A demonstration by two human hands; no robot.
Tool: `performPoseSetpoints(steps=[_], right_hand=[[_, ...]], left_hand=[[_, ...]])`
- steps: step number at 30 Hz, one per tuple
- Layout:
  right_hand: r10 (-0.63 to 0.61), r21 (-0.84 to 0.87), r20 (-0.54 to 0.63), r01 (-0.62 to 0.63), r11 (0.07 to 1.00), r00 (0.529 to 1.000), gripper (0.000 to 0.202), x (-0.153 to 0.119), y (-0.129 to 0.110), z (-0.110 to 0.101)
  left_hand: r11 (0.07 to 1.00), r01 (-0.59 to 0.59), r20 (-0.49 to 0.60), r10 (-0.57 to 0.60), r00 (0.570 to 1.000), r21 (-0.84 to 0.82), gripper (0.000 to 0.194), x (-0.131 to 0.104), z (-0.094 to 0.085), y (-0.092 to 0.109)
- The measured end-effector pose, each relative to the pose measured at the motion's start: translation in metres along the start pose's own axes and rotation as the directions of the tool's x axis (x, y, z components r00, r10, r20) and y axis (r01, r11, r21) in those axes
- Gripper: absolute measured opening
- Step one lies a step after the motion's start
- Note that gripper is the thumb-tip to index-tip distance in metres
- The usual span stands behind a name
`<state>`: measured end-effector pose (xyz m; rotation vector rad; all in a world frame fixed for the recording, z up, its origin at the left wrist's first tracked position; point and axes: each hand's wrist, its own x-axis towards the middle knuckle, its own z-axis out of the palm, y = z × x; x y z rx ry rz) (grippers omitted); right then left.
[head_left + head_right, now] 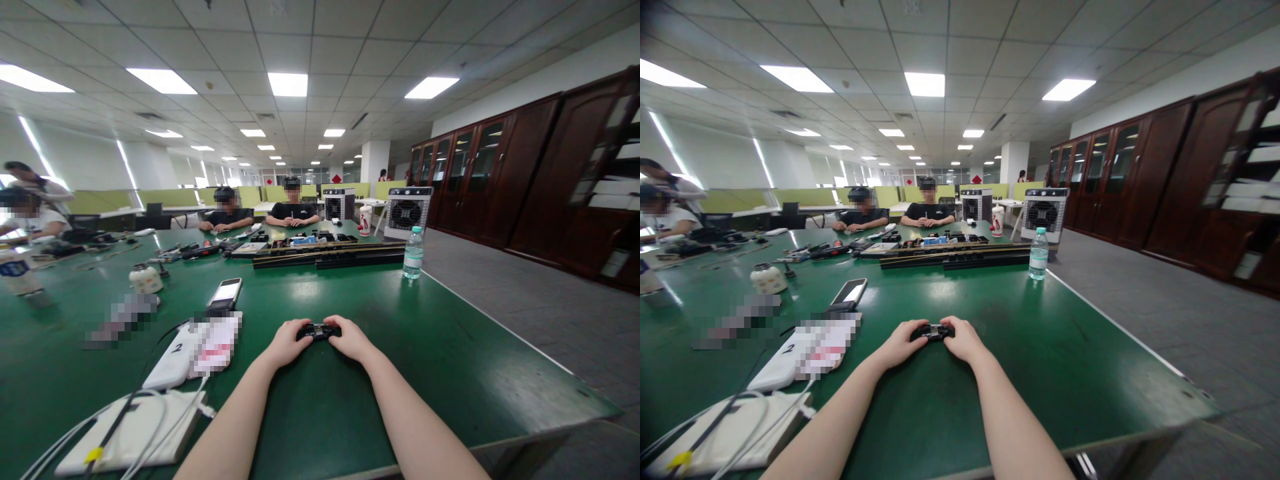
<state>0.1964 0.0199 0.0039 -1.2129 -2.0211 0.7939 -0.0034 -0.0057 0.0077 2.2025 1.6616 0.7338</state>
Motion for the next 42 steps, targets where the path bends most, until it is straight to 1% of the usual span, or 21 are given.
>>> performPoseSetpoints(steps=[14,24,30,36,42], right_hand=[[0.046,-0.004,-0.014,-0.046,0.999,0.999,0.043,-0.0014,-0.005,-0.0003],[0.039,0.018,-0.019,-0.038,0.999,0.999,0.041,-0.0002,-0.0021,0.0014],[0.027,0.025,-0.02,-0.026,0.999,0.999,0.04,0.001,0.0006,0.0024],[0.03,0.018,-0.028,-0.029,0.999,0.999,0.038,0.0005,-0.0011,0.0014],[0.04,-0.002,-0.039,-0.04,0.999,0.998,0.039,0.0001,-0.003,-0.0002]], left_hand=[[1.0,0.014,0.019,-0.014,1.0,0.023,0.044,0.0,0.0001,0.0009],[0.999,-0.036,0.002,0.036,0.999,0.02,0.035,0.0008,0.001,-0.0015],[0.998,-0.047,0.004,0.047,0.999,0.028,0.035,0.0009,0.001,-0.0013],[1.0,-0.016,-0.002,0.016,1.0,0.023,0.039,0.0007,0.0018,-0.0013],[1.0,0.019,-0.013,-0.019,1.0,-0.001,0.039,0.0053,0.0038,-0.0032]])
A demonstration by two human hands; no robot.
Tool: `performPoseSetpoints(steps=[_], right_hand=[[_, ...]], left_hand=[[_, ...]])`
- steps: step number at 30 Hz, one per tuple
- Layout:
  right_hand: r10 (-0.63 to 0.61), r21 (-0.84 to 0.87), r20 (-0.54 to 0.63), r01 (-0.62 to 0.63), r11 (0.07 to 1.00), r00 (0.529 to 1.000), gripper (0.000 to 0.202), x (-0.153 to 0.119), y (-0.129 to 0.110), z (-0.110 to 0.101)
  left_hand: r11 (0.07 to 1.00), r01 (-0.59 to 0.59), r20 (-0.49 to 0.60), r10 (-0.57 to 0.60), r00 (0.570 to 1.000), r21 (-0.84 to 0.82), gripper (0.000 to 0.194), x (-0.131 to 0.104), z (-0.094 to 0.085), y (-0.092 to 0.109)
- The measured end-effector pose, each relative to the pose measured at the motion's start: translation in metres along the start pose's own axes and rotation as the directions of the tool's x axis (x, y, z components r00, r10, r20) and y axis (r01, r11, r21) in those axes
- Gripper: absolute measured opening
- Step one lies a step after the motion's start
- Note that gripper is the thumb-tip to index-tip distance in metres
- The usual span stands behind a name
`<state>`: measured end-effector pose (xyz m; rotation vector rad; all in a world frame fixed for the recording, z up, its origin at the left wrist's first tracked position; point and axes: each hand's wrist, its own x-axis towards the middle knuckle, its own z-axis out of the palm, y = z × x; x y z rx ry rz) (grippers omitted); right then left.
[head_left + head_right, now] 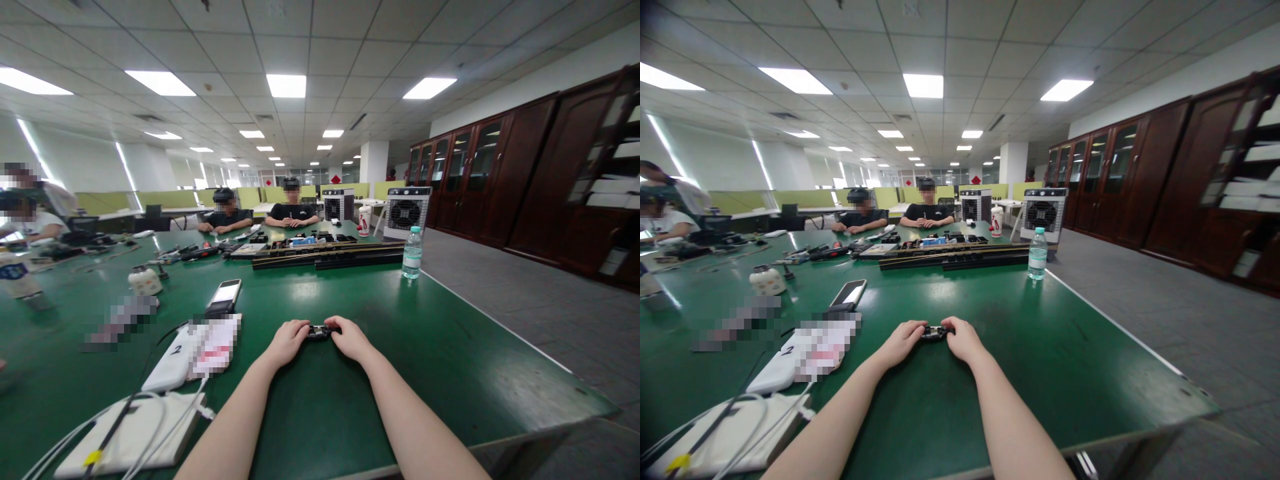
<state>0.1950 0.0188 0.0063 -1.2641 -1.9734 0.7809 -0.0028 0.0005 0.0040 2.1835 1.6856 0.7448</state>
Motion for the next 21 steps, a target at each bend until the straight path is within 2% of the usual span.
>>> performPoseSetpoints(steps=[8,12,15,17,21], right_hand=[[0.021,0.006,-0.015,-0.021,1.0,1.0,0.041,0.002,0.004,0.0],[0.069,0.051,-0.08,-0.065,0.997,0.994,0.039,0.01,0.01,-0.001],[0.128,0.05,-0.172,-0.121,0.991,0.977,0.031,0.019,0.012,-0.003],[0.179,-0.008,-0.214,-0.185,0.983,0.96,0.029,0.024,0.011,-0.005],[0.201,-0.251,-0.248,-0.263,0.931,0.948,0.032,0.029,0.008,-0.004]], left_hand=[[0.996,0.043,-0.04,-0.046,0.998,-0.082,0.038,0.002,0.002,-0.002],[0.974,0.124,-0.094,-0.144,0.985,-0.191,0.038,0.006,0.002,-0.006],[0.953,0.215,-0.15,-0.249,0.957,-0.212,0.037,0.013,0.001,-0.009],[0.946,0.275,-0.18,-0.304,0.936,-0.169,0.037,0.017,0.001,-0.009],[0.931,0.359,-0.215,-0.339,0.916,0.064,0.036,0.022,0.005,-0.004]])
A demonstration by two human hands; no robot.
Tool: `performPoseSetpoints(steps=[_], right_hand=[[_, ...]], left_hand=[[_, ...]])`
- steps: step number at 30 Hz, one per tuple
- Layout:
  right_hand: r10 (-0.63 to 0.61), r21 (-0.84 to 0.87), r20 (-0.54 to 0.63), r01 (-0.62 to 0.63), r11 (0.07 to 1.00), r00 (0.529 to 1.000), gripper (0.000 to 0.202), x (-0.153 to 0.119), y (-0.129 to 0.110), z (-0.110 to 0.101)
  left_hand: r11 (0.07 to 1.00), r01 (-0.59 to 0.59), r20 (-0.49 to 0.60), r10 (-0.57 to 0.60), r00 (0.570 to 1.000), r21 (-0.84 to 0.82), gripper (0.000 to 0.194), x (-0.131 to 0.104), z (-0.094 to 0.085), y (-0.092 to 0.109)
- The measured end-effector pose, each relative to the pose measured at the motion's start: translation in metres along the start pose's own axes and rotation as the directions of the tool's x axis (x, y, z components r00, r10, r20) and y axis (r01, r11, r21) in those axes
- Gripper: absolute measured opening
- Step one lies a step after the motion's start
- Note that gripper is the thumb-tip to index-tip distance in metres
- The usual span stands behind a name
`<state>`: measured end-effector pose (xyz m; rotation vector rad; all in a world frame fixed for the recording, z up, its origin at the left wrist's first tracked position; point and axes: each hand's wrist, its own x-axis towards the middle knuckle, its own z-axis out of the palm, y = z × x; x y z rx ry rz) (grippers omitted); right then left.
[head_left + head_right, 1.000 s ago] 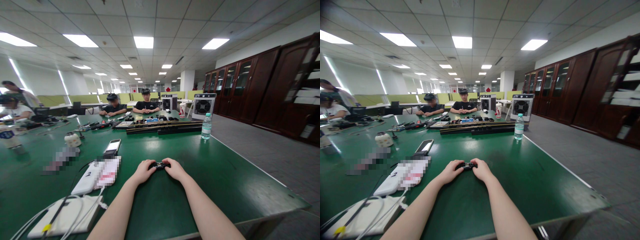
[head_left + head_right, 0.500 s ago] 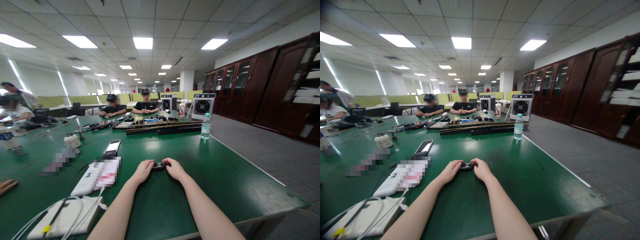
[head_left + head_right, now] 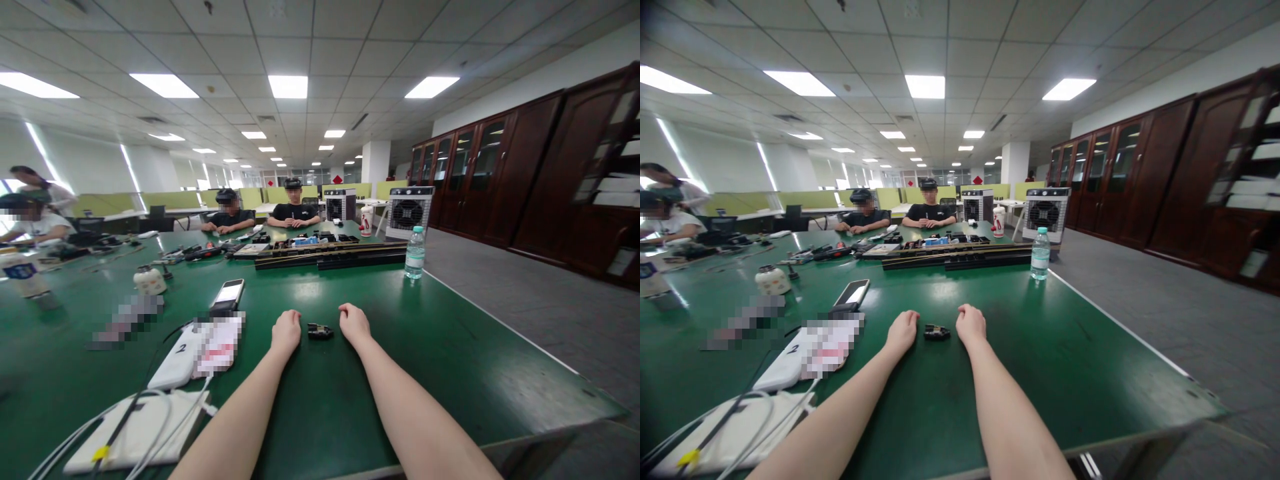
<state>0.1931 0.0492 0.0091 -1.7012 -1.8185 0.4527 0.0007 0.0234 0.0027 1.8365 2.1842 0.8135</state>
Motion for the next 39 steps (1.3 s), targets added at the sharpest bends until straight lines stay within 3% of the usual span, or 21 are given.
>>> performPoseSetpoints(steps=[4,11,18,39], right_hand=[[-0.016,-0.18,0.034,0.022,0.984,0.999,0.038,-0.002,-0.006,0.007],[0.096,-0.328,0.191,-0.028,0.944,0.977,0.052,0.003,-0.012,0.01],[0.117,-0.361,0.253,-0.018,0.932,0.96,0.054,0.011,-0.011,0.006],[0.13,-0.383,0.276,-0.015,0.923,0.953,0.054,0.022,-0.008,0.007]], left_hand=[[0.982,-0.015,0.022,0.011,1.0,0.188,0.04,0.001,0.006,0.002],[0.958,-0.089,0.195,0.036,0.98,0.274,0.053,0.011,0.009,0.0],[0.943,-0.123,0.252,0.043,0.967,0.308,0.055,0.018,0.006,0.001],[0.947,-0.091,0.266,0.006,0.964,0.307,0.056,0.025,0.004,0.005]])
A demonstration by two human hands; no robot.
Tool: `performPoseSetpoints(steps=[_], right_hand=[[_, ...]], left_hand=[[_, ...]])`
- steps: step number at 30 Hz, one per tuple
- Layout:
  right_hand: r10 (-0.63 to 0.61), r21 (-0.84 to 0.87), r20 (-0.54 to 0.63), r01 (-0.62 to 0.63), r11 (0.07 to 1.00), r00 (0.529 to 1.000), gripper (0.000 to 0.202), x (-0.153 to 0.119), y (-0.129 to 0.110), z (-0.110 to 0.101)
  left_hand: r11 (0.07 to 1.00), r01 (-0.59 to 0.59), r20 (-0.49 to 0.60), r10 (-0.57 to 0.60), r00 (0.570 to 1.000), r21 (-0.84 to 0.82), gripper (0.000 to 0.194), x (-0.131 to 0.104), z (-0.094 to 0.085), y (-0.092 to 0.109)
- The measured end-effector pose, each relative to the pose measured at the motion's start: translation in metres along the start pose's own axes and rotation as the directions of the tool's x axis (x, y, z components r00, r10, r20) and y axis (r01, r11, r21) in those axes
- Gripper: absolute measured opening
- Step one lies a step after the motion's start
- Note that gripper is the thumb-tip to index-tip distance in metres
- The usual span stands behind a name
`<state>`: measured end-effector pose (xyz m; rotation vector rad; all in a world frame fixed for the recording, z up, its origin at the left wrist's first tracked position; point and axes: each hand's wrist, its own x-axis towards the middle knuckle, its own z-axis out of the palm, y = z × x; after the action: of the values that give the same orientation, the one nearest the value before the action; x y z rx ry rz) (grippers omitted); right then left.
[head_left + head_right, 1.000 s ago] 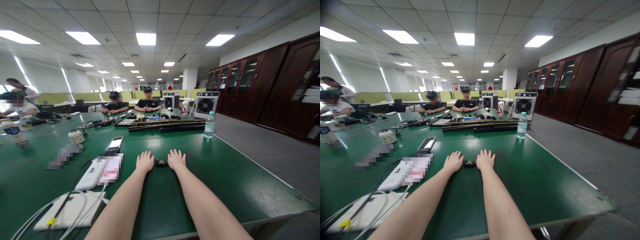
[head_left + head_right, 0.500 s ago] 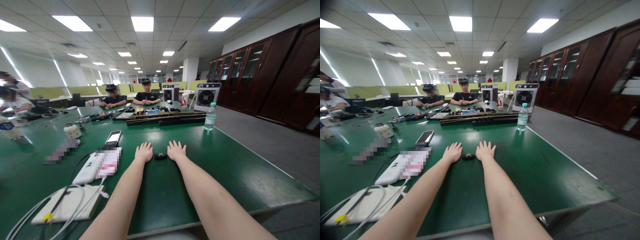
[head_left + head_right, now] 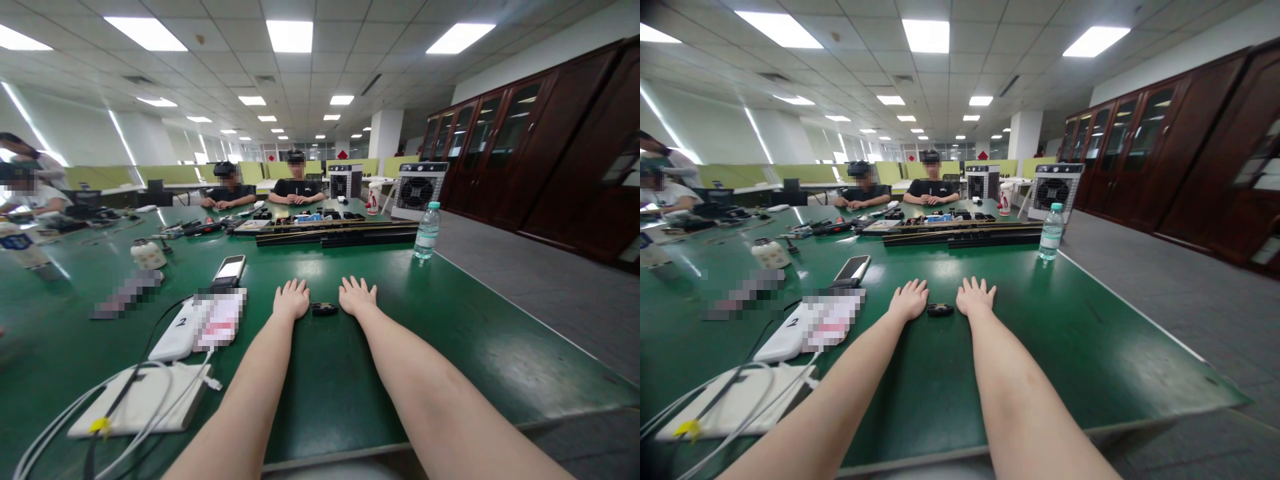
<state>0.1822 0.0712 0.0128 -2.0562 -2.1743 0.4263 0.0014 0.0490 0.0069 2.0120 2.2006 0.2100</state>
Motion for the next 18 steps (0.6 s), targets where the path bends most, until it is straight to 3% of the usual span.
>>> performPoseSetpoints(steps=[18], right_hand=[[0.001,-0.038,0.003,-0.001,0.999,1.0,0.056,-0.0044,-0.0008,-0.0011]], left_hand=[[0.999,-0.002,-0.011,0.003,1.0,0.055,0.056,-0.0024,0.0016,-0.0006]])
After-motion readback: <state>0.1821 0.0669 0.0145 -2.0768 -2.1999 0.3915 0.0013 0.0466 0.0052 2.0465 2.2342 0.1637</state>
